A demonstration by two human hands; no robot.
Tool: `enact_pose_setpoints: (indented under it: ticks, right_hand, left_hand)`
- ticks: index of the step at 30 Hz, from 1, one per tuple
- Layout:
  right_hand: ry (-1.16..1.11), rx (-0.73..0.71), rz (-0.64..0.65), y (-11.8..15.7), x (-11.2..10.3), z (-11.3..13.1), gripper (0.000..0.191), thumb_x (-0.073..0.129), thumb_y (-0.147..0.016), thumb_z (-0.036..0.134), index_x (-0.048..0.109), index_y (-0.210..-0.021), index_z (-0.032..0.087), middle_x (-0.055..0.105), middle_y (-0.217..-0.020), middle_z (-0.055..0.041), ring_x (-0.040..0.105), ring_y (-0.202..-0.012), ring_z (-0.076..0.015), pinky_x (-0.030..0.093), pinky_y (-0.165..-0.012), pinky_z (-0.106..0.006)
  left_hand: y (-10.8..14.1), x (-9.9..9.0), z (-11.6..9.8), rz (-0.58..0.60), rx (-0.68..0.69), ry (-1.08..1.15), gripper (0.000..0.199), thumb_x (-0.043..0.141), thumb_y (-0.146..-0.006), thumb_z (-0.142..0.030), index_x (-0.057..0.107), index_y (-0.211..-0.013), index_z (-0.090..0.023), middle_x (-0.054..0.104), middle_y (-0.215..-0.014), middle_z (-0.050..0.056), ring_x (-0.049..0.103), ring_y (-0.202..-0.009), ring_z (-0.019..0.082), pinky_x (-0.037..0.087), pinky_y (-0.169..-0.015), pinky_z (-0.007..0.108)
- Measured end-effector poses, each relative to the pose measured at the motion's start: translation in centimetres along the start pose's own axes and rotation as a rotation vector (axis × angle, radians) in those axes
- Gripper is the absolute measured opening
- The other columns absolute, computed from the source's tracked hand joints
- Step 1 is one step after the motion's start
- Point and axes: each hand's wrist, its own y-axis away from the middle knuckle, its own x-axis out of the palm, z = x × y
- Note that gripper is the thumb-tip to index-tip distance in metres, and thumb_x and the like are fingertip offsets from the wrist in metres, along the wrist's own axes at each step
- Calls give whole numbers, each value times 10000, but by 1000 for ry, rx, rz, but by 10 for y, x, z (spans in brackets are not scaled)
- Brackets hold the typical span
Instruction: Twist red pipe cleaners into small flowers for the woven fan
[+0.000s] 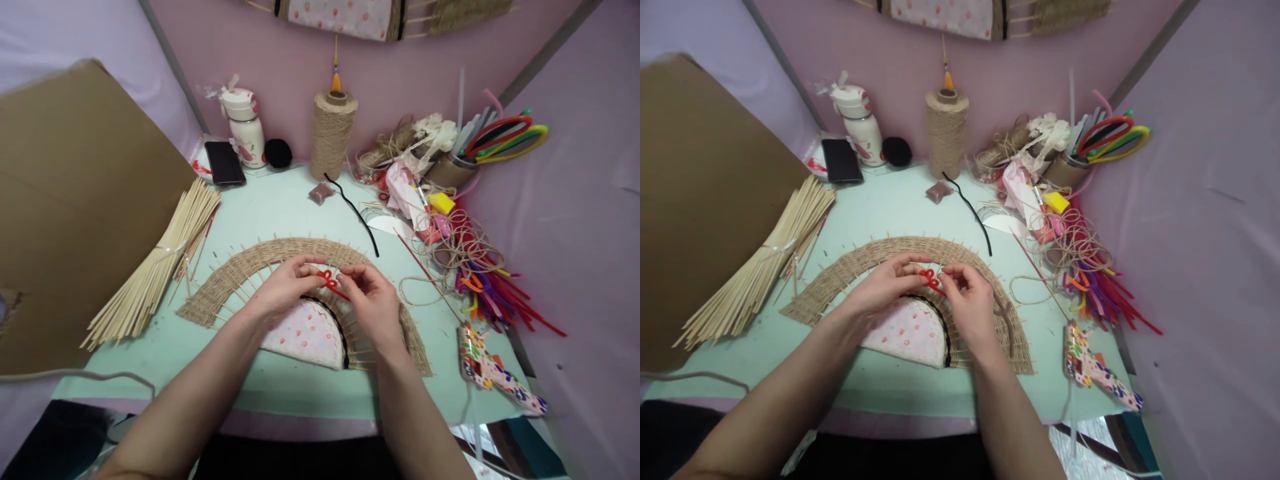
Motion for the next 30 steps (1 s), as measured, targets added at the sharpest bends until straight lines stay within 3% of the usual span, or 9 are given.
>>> enact_pose_setpoints:
  ticks: [2,4,7,10,16,20,25,30]
  right_hand:
    - [21,-16,-5,0,-1,1,150,659,-806,347,652,-861,208,666,-814,-13,601,-753,-166,467,-723,-308]
    - [55,-37,-8,0,-2,2,159,645,-818,355,654,-878,208,671,-839,-21,602,-759,-169,470,-724,-313]
    - [104,-65,-15,-1,-4,6,159,641,-820,349,661,-882,204,677,-857,-28,605,-774,-171,476,-732,-316]
    - [63,-79,-54,-1,-5,9,129,656,-803,319,664,-840,196,676,-819,-21,614,-775,-168,490,-742,-313]
    - [-217,-53,-121,-3,-5,11,146,717,-739,249,631,-848,204,652,-791,10,608,-708,-131,503,-690,-274]
    - [-263,-64,-129,-4,-5,10,136,715,-739,230,623,-837,207,636,-776,15,597,-702,-123,503,-700,-272]
    - [-196,-111,-64,-3,-5,8,85,678,-783,240,628,-839,202,642,-814,2,605,-766,-138,497,-713,-272]
    - [-97,-183,-85,-2,-5,6,51,638,-823,231,637,-858,194,632,-831,-11,599,-774,-146,493,-727,-289]
  left_hand:
    - [-2,-5,-2,18,-1,-46,308,762,-639,-189,674,-928,-131,711,-813,59,638,-686,127,473,-669,245]
    - [-5,-5,-3,-57,48,-43,223,762,-644,-194,693,-847,-136,710,-811,49,626,-672,103,463,-643,213]
    - [-8,1,-2,-152,61,43,176,756,-650,-170,661,-796,-140,686,-753,21,590,-587,64,435,-549,167]
    - [-8,9,-2,-161,2,160,180,726,-666,-102,578,-763,-137,667,-704,19,609,-568,69,470,-549,160]
    - [-1,16,-6,15,-151,239,261,646,-721,-19,565,-937,-141,693,-733,57,678,-631,127,558,-618,225]
    - [0,14,-8,90,-212,164,144,669,-741,-71,609,-863,-119,687,-739,64,689,-684,137,562,-632,220]
    - [-8,18,-1,30,-117,223,198,770,-663,-131,605,-772,-130,686,-729,39,687,-702,139,534,-630,218]
    - [-19,36,10,-104,59,272,183,783,-622,-123,634,-727,-116,665,-646,8,599,-573,65,440,-564,159]
